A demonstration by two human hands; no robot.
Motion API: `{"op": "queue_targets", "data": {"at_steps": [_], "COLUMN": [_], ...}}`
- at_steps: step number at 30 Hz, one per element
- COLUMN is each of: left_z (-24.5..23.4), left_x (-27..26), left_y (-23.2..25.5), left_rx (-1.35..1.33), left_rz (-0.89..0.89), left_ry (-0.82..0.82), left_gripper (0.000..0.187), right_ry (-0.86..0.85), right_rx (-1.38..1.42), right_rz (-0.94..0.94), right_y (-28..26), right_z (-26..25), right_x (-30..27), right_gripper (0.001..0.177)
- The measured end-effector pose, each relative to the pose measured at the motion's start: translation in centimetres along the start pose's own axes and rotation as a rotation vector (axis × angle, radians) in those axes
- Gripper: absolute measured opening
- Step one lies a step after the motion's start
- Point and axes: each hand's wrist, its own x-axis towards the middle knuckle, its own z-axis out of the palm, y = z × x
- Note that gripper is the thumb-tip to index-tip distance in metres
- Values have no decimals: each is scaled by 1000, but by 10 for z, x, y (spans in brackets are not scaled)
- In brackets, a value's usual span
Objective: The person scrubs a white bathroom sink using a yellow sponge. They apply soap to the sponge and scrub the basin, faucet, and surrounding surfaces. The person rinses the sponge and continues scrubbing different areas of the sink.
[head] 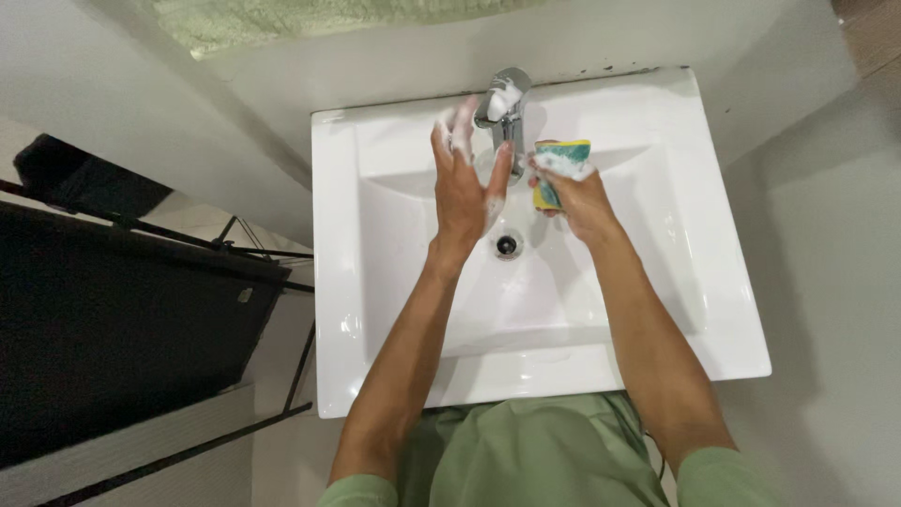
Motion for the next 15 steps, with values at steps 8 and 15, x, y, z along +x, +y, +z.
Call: {"op": "queue_targets", "data": {"at_steps": [8, 15], "left_z": [20, 18], "left_x": [54, 74], "left_y": [-25, -42], "left_rx": [397, 531], "left_rz": [237, 123], "left_ry": [-67, -97], "left_gripper": [30, 39], "right_ry": [114, 121], "right_rx": [204, -161], "right_rz": [-32, -458], "right_y": [7, 11], "right_z": [0, 6], "right_x": [16, 54], "right_gripper": [34, 23]}}
